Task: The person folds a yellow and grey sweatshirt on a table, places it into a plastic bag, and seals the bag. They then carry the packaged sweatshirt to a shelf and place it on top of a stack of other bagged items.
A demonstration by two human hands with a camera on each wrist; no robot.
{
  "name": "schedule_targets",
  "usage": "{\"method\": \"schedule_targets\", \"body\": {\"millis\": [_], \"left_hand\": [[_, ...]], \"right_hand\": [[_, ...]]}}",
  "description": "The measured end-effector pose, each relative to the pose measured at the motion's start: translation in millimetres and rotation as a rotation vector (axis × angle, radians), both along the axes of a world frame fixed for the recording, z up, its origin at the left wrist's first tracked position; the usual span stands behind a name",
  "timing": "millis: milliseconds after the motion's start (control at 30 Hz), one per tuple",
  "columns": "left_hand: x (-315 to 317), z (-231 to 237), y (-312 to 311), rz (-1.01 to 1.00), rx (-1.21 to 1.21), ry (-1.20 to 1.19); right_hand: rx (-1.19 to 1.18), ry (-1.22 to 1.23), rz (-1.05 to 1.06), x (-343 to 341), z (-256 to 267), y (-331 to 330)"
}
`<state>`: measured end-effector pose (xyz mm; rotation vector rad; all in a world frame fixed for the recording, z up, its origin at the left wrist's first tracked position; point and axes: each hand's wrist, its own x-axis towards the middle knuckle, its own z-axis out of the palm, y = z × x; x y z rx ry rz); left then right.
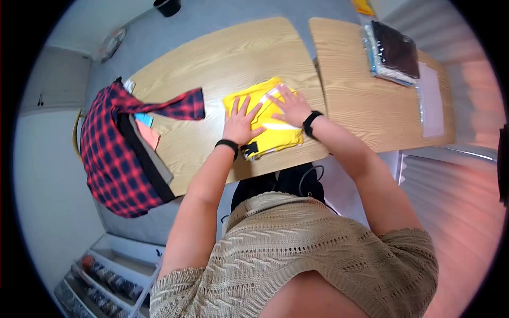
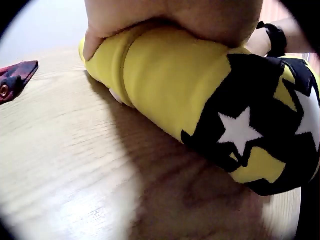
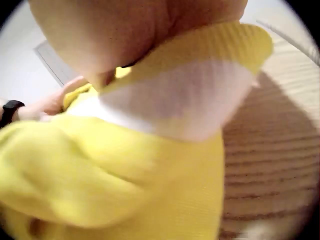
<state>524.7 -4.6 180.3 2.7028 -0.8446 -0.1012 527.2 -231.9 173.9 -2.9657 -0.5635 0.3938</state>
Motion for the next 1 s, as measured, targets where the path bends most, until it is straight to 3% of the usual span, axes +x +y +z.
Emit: {"method": "schedule_targets", "body": {"millis": [100,167,200,267,300,467,500,733,1000], "left_hand": [[1.6,-7.3,-2.6,0.022,-0.017,0.038],[2.2,-11.6,-2.9,0.004,-0.028,0.008],[2.1,-11.1,-2.7,-0.014,-0.012,-0.023],[1.1,-2.3,-4.6,-0.017,0.006,0.034],[1.3,-2.3,-4.8,-0.026,0.013,0.024],[-7.3,1.7,-8.1,0.059,0.124,0.035],[-7.5,-1.6,-9.3,0.074,0.133,0.025],[-34.1,3.1,-34.6,0.329,0.342,0.050],[-81.6,-11.9,-58.9,0.509,0.251,-0.002]], "right_hand": [[0.053,-0.248,-0.017,-26.6,15.6,6.1],[-0.051,-0.099,0.134,-57.5,30.8,1.3],[0.041,0.084,0.127,-75.1,17.7,-8.2],[-0.025,-0.049,0.228,-85.6,-11.0,-33.3],[0.071,0.111,0.164,-85.3,21.9,-43.8],[0.466,0.019,-0.303,-94.3,63.7,-146.6],[0.466,-0.230,-0.280,-108.5,57.6,-181.5],[0.301,-0.191,-1.062,-200.2,56.3,-383.3],[0.123,-0.357,-1.337,-222.1,35.0,-536.2]]}}
